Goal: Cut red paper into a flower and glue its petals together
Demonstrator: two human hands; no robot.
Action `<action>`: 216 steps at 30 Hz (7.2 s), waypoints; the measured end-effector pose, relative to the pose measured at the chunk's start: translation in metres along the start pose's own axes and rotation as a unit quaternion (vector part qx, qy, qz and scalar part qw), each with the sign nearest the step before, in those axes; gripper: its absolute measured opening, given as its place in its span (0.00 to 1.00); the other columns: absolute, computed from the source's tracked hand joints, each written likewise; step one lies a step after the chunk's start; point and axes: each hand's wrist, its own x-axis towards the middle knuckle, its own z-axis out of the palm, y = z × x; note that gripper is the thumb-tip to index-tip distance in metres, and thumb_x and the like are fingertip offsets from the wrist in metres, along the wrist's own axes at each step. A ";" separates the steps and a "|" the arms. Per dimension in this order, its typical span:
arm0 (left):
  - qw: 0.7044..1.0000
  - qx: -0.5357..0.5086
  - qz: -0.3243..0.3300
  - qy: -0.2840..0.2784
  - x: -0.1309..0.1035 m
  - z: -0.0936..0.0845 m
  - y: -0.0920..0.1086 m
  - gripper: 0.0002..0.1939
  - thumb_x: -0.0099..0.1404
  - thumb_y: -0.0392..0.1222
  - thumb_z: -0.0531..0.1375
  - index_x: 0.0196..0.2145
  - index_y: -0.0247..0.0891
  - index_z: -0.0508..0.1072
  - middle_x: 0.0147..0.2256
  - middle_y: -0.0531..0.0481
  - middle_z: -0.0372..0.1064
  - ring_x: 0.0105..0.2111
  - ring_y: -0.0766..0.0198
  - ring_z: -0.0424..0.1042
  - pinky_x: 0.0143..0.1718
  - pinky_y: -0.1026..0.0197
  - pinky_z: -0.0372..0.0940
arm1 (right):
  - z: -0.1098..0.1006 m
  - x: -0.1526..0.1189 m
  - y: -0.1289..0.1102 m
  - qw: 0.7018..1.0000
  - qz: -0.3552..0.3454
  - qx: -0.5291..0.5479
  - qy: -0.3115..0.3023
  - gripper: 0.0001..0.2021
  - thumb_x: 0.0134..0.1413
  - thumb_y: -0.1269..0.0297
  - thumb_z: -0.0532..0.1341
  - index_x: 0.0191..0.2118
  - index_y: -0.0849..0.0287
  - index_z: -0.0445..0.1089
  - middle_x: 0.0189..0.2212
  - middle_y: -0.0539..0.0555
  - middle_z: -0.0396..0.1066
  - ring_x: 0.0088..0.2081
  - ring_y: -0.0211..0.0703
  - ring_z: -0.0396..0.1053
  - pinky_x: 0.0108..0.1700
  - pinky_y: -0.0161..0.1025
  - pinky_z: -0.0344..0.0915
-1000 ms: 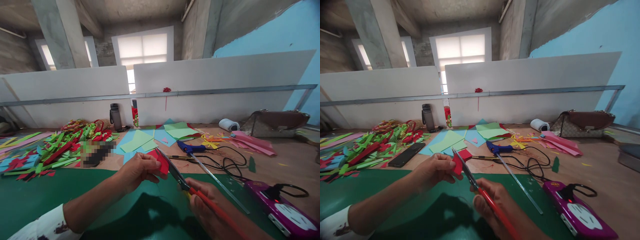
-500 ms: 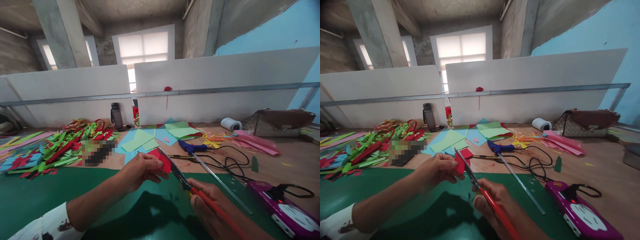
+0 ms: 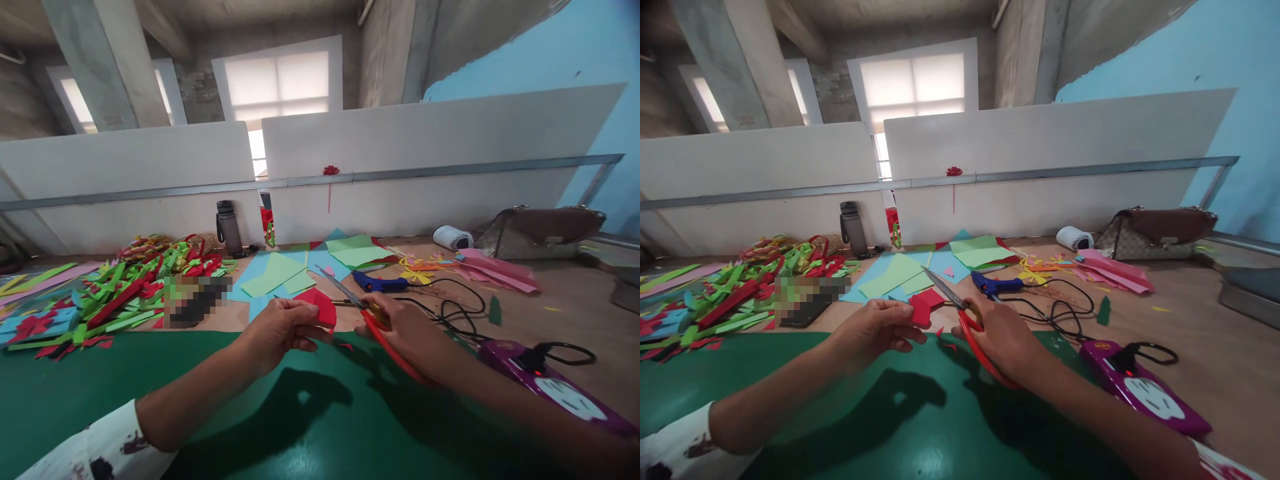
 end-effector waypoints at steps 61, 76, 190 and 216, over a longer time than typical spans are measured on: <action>0.995 0.021 0.061 0.080 0.021 0.009 -0.045 0.11 0.53 0.44 0.63 0.27 0.32 0.70 0.25 0.47 0.70 0.22 0.70 0.67 0.23 0.68 0.59 | 0.027 0.017 0.005 0.981 0.018 0.186 -0.046 0.12 0.53 0.63 0.54 0.34 0.61 0.74 0.24 0.50 0.72 0.25 0.38 0.68 0.26 0.31 0.61; 0.996 0.044 0.053 0.056 0.018 0.014 -0.049 0.09 0.55 0.43 0.62 0.28 0.32 0.71 0.25 0.49 0.69 0.22 0.70 0.66 0.24 0.68 0.60 | 0.030 0.006 -0.003 0.946 0.021 0.317 -0.062 0.07 0.48 0.68 0.57 0.27 0.63 0.72 0.18 0.45 0.62 0.19 0.30 0.53 0.19 0.28 0.49; 0.998 -0.042 0.006 0.051 0.007 0.022 -0.043 0.12 0.52 0.39 0.65 0.34 0.29 0.74 0.27 0.46 0.72 0.22 0.67 0.69 0.23 0.65 0.66 | 0.037 -0.001 -0.011 0.882 0.042 0.466 -0.062 0.09 0.46 0.59 0.63 0.27 0.61 0.70 0.24 0.51 0.71 0.29 0.40 0.68 0.31 0.35 0.63; 0.998 -0.059 0.032 0.001 0.006 0.018 -0.040 0.19 0.59 0.53 0.55 0.37 0.33 0.73 0.30 0.45 0.72 0.28 0.62 0.71 0.24 0.65 0.64 | 0.034 0.000 -0.010 0.885 0.083 0.454 -0.057 0.07 0.46 0.65 0.60 0.25 0.62 0.70 0.21 0.49 0.69 0.21 0.33 0.60 0.23 0.31 0.55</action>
